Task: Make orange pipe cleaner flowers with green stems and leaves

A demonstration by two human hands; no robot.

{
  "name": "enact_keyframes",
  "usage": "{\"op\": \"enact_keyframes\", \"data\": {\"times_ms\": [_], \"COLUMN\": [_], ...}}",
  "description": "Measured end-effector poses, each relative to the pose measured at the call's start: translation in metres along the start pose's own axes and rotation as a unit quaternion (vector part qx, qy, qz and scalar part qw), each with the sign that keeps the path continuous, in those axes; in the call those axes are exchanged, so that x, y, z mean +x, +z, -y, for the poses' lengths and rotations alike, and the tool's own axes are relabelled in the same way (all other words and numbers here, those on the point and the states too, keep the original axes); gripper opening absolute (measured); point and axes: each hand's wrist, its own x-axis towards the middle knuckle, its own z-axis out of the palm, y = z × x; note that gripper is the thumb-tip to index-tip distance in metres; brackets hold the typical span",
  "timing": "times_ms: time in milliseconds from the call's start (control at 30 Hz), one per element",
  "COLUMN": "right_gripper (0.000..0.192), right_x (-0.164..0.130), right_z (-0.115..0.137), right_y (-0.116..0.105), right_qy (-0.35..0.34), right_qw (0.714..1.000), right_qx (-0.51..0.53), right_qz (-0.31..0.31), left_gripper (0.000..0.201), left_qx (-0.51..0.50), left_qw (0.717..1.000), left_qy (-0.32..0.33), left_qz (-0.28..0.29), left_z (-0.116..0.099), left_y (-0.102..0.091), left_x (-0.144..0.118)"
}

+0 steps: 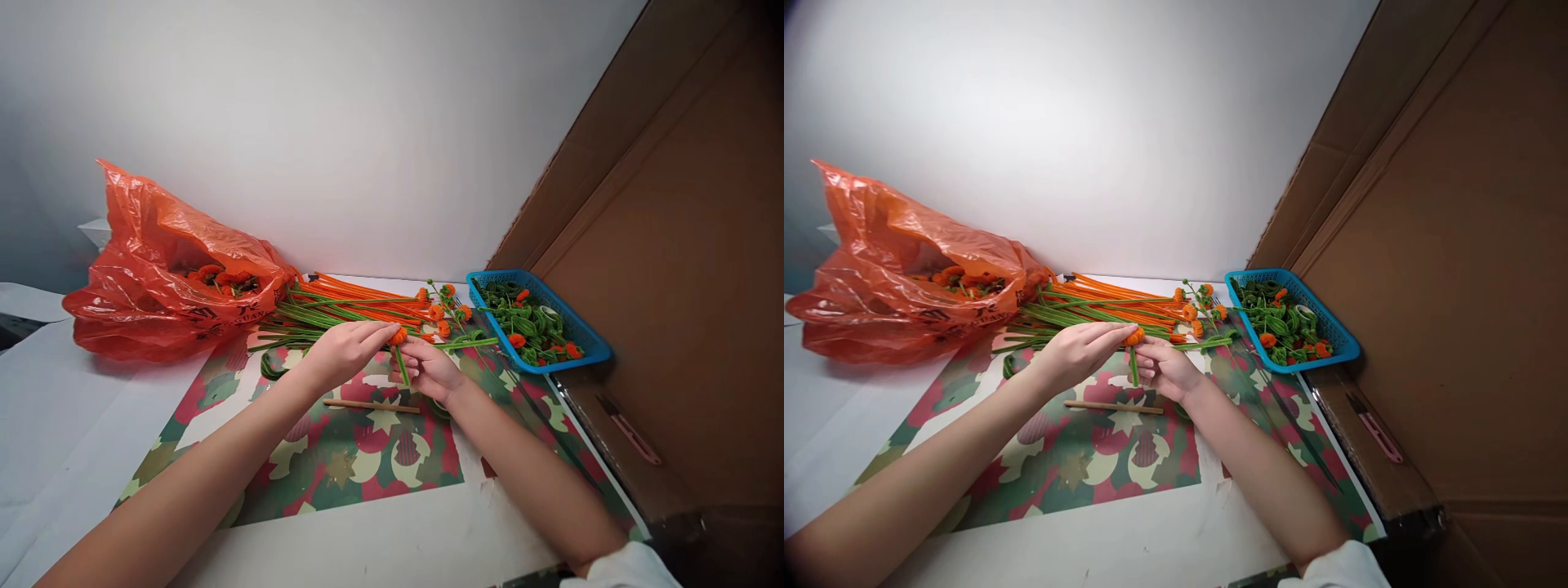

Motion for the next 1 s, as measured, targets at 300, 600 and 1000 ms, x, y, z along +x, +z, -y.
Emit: {"op": "enact_keyframes", "data": {"times_ms": [300,600,1000], "right_gripper": [0.018,0.018,0.03], "right_x": [-0.004,-0.017,-0.011], "right_z": [0.008,0.015,0.019], "right_y": [-0.001,0.005,0.006], "right_qy": [-0.168,-0.287,-0.11], "right_qw": [0.914,0.646,0.915], "right_qx": [-0.353,-0.698,-0.374], "right_qz": [-0.108,-0.118,-0.099], "left_gripper": [0.031,0.034,0.029], "left_qx": [-0.194,-0.266,-0.235], "left_qw": [0.949,0.873,0.885], "left_qy": [-0.188,-0.311,-0.285], "left_qz": [0.162,0.265,0.283], "left_z": [0.002,-0.022,-0.025], "left_y": [-0.016,-0.023,-0.01], "left_x": [0.014,0.03,0.019]}}
